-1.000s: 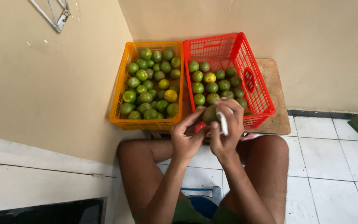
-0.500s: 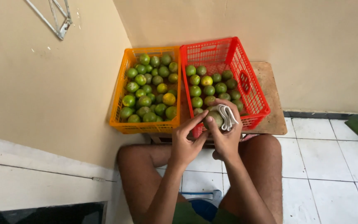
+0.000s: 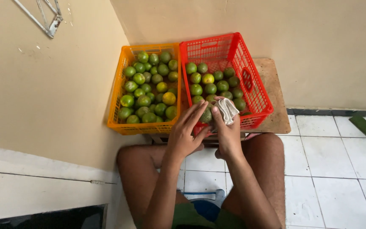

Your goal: The person sits on the floor and wipes green limes with a white cloth. They pick limes from a yellow crate, wipe them, and place them into a red crate, repeating this process for several fruits.

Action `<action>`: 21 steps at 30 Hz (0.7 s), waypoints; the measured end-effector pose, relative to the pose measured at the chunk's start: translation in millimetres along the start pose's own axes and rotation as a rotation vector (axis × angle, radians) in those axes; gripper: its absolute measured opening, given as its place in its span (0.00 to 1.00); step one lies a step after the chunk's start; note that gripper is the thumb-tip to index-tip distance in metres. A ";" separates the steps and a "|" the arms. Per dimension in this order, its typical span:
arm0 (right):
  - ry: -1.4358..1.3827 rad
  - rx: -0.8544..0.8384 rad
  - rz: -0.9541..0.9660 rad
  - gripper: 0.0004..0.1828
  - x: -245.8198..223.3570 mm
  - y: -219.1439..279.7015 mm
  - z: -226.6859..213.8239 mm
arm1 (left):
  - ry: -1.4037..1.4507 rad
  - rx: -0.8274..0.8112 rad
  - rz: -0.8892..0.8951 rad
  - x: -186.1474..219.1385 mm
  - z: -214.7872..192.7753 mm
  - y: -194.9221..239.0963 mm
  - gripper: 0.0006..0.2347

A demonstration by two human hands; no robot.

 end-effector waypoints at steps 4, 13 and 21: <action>0.014 -0.050 -0.189 0.16 3.2 -1.3 -1.5 | 0.207 0.066 -0.178 -16.0 8.8 10.3 0.24; 0.119 0.051 -0.986 0.25 -15.7 9.7 -4.8 | 0.795 0.255 -0.525 -6.6 33.0 24.6 0.22; 0.154 0.050 -1.087 0.23 -9.8 6.4 -0.3 | 0.966 0.273 -0.684 -25.7 47.3 37.8 0.21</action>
Point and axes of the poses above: each hand's wrist, its own y-axis away from the middle knuckle, its own z-axis out of the palm, x = y × z, the point moved 3 cm from there along -y, towards the middle knuckle, and after that the axes turned 11 degrees about x, right-handed, at the moved point
